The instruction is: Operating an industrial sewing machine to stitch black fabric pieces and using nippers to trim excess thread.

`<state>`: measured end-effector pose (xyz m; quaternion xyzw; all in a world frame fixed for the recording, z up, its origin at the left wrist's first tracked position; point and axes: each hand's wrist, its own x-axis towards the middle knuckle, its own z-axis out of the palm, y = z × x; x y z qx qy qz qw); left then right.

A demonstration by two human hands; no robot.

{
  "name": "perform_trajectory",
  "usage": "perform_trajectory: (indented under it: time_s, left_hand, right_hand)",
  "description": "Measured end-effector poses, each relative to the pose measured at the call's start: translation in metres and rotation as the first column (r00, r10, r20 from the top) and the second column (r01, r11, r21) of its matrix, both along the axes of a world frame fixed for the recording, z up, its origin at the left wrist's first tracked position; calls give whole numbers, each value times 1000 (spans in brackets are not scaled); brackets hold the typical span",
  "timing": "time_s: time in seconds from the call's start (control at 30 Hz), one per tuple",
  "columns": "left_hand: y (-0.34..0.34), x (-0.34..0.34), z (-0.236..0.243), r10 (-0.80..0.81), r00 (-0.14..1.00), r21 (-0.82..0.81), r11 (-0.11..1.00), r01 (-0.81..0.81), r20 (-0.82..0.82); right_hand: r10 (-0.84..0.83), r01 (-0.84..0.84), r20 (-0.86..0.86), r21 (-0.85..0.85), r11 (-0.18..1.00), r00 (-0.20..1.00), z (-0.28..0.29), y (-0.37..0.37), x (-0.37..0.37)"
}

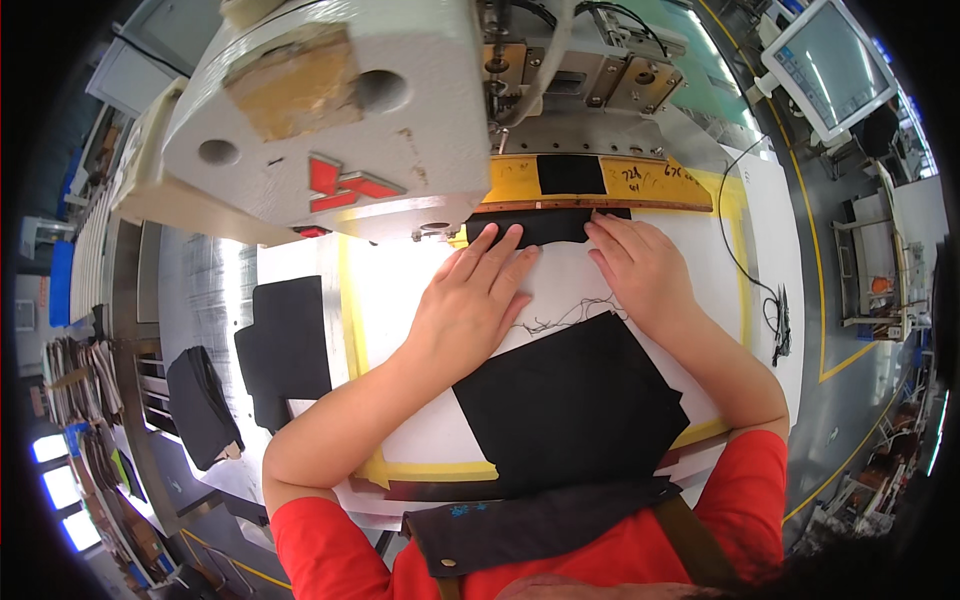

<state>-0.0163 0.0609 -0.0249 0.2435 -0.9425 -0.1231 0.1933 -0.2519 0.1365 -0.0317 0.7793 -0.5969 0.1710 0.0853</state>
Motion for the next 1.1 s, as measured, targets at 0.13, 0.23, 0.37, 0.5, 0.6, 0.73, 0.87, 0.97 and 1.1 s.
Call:
perform_trajectory:
  time_s: [0.13, 0.23, 0.37, 0.5, 0.6, 0.73, 0.87, 0.97, 1.1]
  left_hand:
    - [-1, 1, -9, -25, 998, -31, 999, 23, -54]
    - [4, 0, -9, -177, 979, -17, 984, 176, -98]
    - [5, 13, -1, -25, 977, 143, 988, 56, -210]
    - [-14, 37, -10, 566, 820, 196, 817, -542, -90]
    - [-25, 23, -9, 724, 689, 187, 683, -706, -41]
    - [-33, 18, -23, 741, 671, 335, 642, -690, -39]
    - [-28, 7, -24, 789, 611, 177, 612, -770, -68]
    - [-25, -1, -23, 827, 556, 155, 562, -812, -86]
    - [-25, -9, -21, 877, 471, 193, 480, -856, -89]
  right_hand:
    - [48, -47, 52, -20, 999, 998, 8, -4, 10]
    - [205, -201, 0, -179, 963, 979, 13, -13, 29]
    - [198, -193, 29, -120, 974, 980, 0, -15, 20]
    - [202, -187, 73, -176, 966, 977, -3, -17, 20]
    - [226, -206, 83, -197, 959, 971, -4, -17, 18]
    - [256, -234, 100, -193, 953, 961, -9, -18, 15]
    - [248, -219, 126, -208, 953, 960, -11, -21, 16]
    - [248, -216, 126, -224, 950, 961, -12, -22, 18]
    - [236, -209, 114, -209, 955, 965, -13, -22, 18]
